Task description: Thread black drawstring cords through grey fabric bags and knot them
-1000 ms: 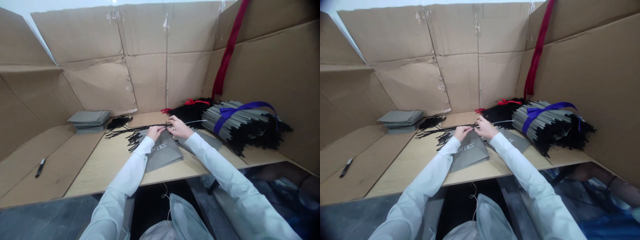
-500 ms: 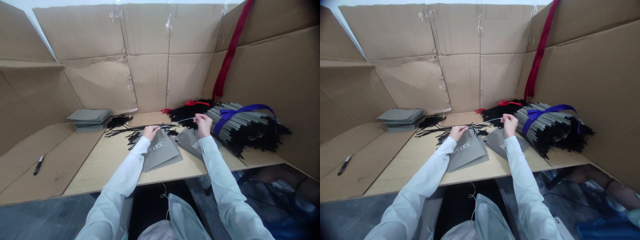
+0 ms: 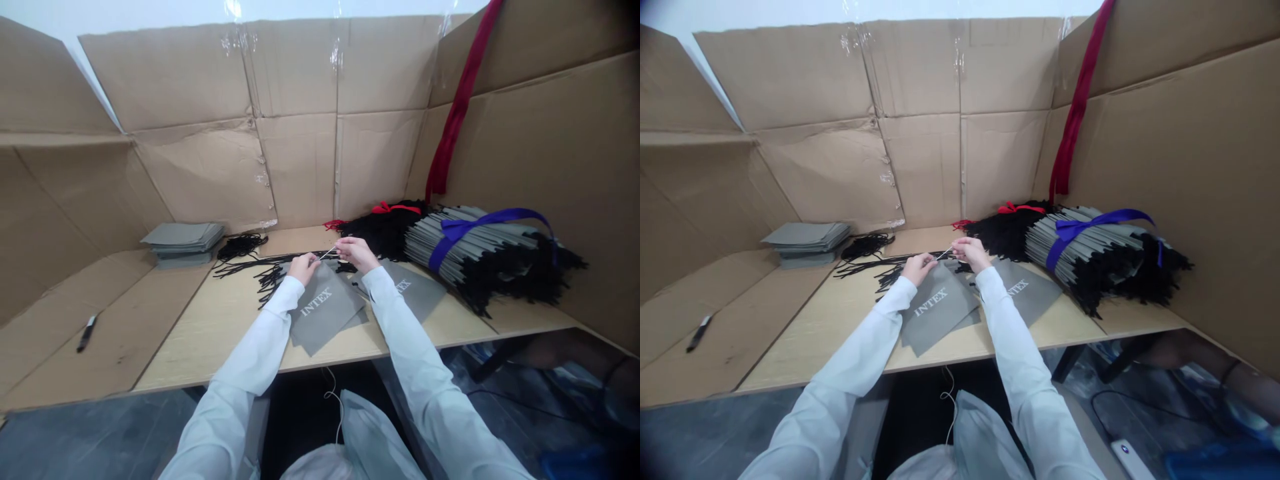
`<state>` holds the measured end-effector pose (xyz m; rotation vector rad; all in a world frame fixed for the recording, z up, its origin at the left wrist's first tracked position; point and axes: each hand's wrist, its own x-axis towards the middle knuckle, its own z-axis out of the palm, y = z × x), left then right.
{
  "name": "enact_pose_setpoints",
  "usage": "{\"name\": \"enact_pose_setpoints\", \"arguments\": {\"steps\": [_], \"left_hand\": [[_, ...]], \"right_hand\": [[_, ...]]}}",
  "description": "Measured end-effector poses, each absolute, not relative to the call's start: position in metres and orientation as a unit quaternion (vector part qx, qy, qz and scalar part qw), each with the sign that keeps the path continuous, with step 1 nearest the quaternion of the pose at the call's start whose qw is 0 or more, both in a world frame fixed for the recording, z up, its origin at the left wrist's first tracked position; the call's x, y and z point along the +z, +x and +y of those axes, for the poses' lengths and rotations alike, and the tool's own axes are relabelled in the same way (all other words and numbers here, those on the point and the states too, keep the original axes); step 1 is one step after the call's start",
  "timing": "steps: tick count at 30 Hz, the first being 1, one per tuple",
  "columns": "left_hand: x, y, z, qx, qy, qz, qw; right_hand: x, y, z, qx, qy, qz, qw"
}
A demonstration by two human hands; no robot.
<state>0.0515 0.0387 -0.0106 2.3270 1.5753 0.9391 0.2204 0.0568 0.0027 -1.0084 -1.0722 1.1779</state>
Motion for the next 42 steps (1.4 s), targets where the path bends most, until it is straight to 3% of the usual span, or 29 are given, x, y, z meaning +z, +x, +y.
{"name": "enact_pose_setpoints", "arguments": {"steps": [10,12,17,20,28,42], "left_hand": [[-0.016,0.060,0.040,0.335,0.797,0.493,0.101],[-0.015,0.059,0.042,0.351,0.779,0.487,0.183],[-0.005,0.033,0.043,0.274,0.675,0.397,0.558],[-0.002,0.016,0.039,0.192,0.639,0.377,0.643],[-0.013,0.020,0.041,0.201,0.571,0.384,0.697],[-0.022,0.026,0.041,0.226,0.546,0.370,0.717]], "right_hand": [[-0.015,0.209,0.061,0.548,-0.412,-0.450,0.573],[-0.018,0.207,0.062,0.545,-0.407,-0.457,0.573],[-0.023,0.209,0.065,0.552,-0.373,-0.454,0.592],[-0.026,0.213,0.068,0.574,-0.362,-0.457,0.575],[-0.032,0.215,0.071,0.604,-0.383,-0.380,0.586],[-0.031,0.221,0.067,0.637,-0.392,-0.434,0.503]]}}
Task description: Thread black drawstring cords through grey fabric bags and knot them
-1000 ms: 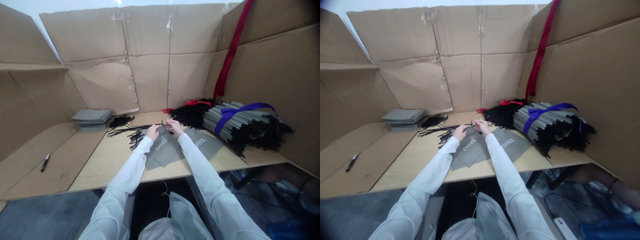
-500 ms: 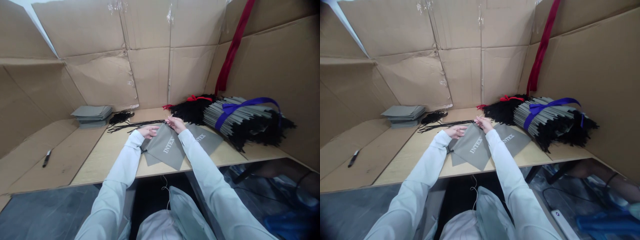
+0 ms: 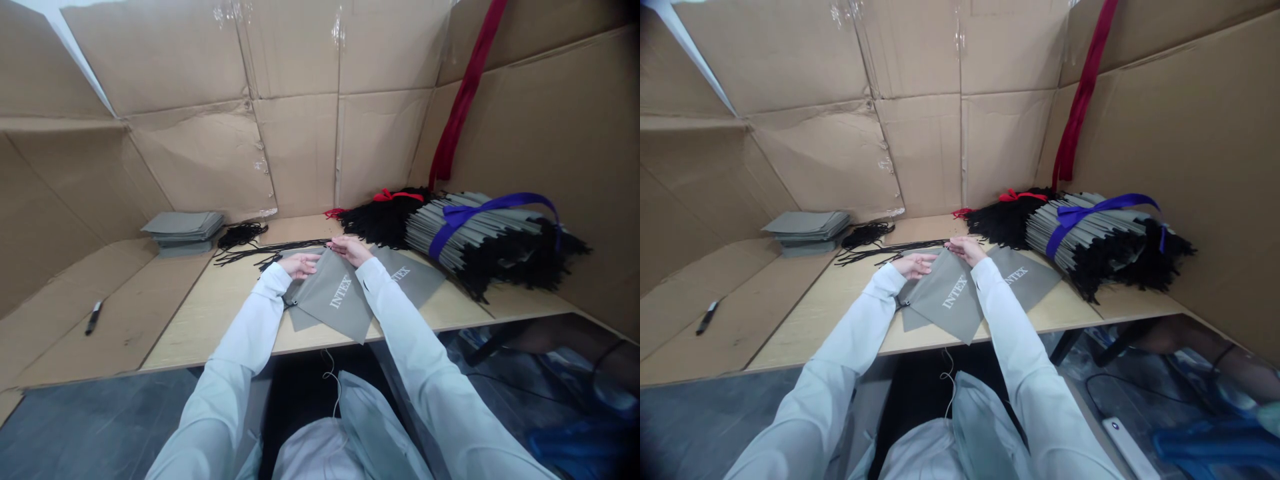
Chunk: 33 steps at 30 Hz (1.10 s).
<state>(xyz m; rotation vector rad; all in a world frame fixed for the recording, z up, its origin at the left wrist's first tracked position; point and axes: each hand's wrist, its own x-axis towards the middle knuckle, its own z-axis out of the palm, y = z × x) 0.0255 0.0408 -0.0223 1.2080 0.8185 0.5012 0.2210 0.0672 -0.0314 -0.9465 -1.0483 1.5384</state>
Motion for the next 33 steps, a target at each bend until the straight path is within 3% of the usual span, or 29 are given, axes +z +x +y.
{"name": "enact_pose_setpoints", "arguments": {"steps": [7,12,18,24,33], "left_hand": [[-0.023,0.029,0.039,0.275,0.548,0.334,0.716],[-0.021,0.035,0.038,0.349,0.536,0.306,0.705],[0.000,0.005,0.049,0.489,0.522,0.390,0.580],[0.001,-0.030,0.053,0.404,0.525,0.504,0.554],[-0.004,-0.019,0.050,0.375,0.609,0.495,0.493]], "right_hand": [[-0.024,0.226,0.056,0.650,-0.333,-0.509,0.456],[-0.023,0.220,0.053,0.630,-0.307,-0.514,0.495],[-0.029,0.229,0.067,0.546,-0.393,-0.440,0.595],[-0.034,0.242,0.072,0.558,-0.404,-0.367,0.626],[-0.040,0.244,0.075,0.579,-0.386,-0.353,0.625]]}}
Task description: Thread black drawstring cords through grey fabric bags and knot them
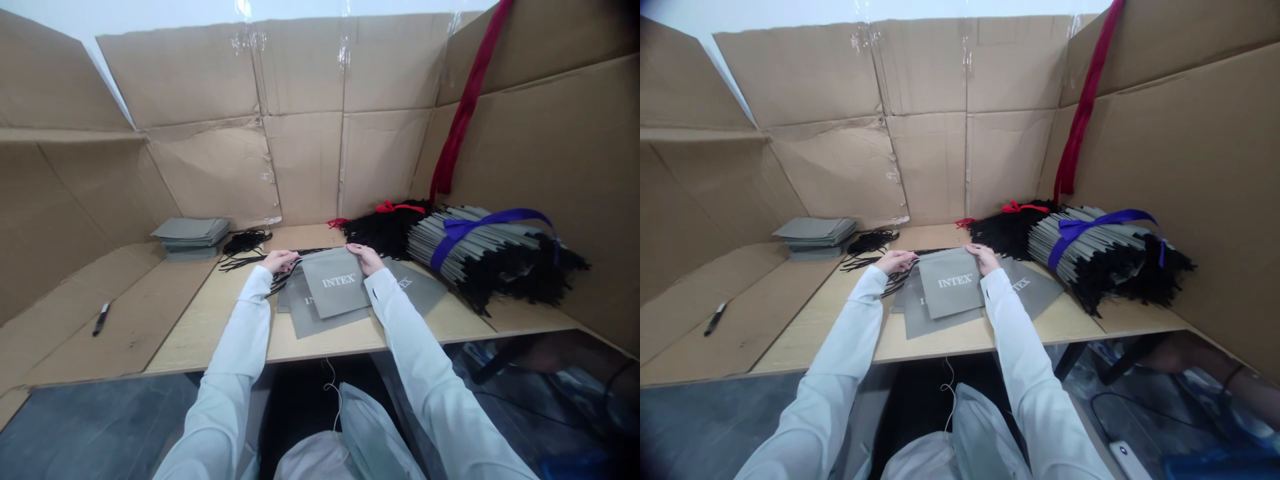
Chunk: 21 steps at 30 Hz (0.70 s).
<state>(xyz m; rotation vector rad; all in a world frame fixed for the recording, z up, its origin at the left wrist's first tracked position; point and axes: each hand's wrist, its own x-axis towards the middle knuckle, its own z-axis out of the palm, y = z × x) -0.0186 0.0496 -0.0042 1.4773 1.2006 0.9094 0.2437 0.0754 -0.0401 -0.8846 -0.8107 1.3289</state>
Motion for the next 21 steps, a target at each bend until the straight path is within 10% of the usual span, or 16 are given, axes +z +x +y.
{"name": "enact_pose_setpoints", "arguments": {"steps": [13,21], "left_hand": [[-0.017,-0.008,0.050,0.400,0.703,0.538,0.240],[-0.006,-0.007,0.052,0.511,0.551,0.491,0.440]], "right_hand": [[-0.039,0.243,0.072,0.554,-0.400,-0.352,0.639],[-0.037,0.241,0.071,0.577,-0.387,-0.317,0.646]]}}
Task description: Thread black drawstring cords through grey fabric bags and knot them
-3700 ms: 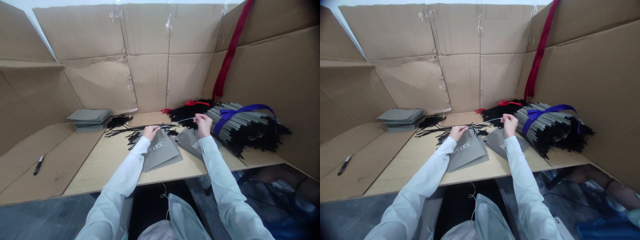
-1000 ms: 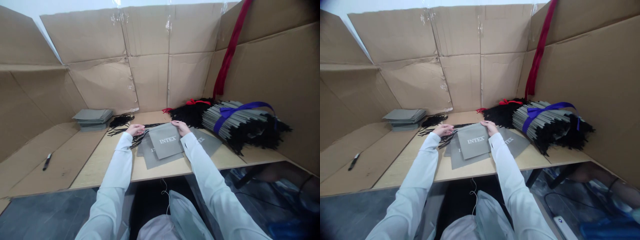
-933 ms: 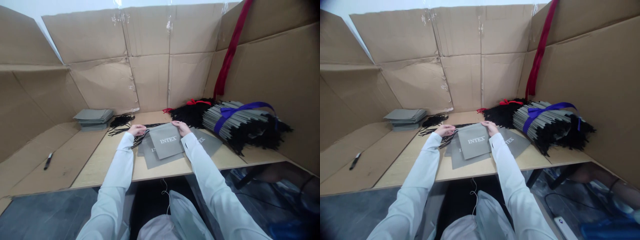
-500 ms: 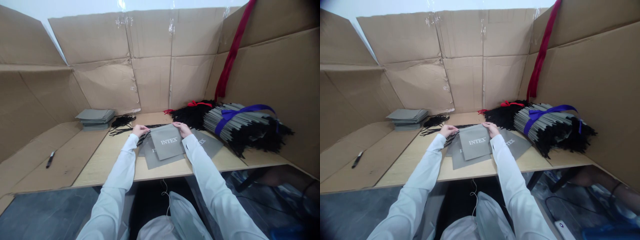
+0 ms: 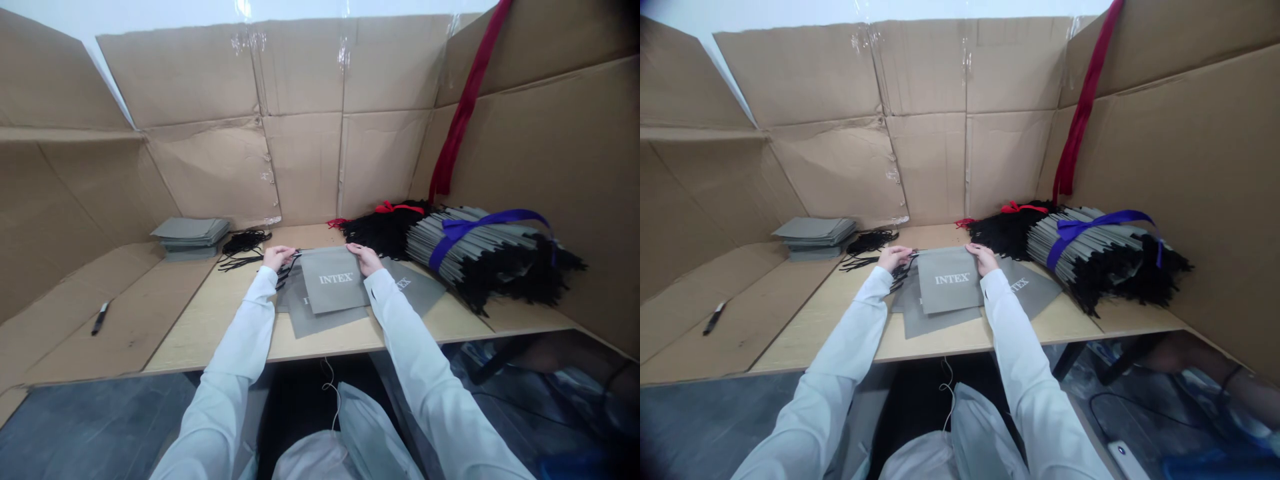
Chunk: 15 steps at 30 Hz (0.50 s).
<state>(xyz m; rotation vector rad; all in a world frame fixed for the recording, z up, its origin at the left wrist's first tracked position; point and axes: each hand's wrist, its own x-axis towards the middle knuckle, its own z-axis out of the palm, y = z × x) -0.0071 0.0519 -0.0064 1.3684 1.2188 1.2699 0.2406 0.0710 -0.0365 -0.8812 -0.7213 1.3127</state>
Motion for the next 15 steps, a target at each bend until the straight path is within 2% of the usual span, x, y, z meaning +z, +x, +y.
{"name": "enact_pose_setpoints", "arguments": {"steps": [3,8,10,15], "left_hand": [[-0.005,-0.007,0.055,0.545,0.477,0.463,0.511],[-0.005,-0.006,0.053,0.547,0.454,0.433,0.554],[-0.006,-0.005,0.051,0.546,0.491,0.411,0.541],[-0.007,0.002,0.044,0.567,0.574,0.408,0.428]], "right_hand": [[-0.036,0.239,0.071,0.581,-0.378,-0.301,0.655],[-0.037,0.239,0.072,0.569,-0.391,-0.311,0.653],[-0.037,0.240,0.073,0.571,-0.393,-0.317,0.647],[-0.037,0.242,0.072,0.618,-0.398,-0.335,0.589]]}}
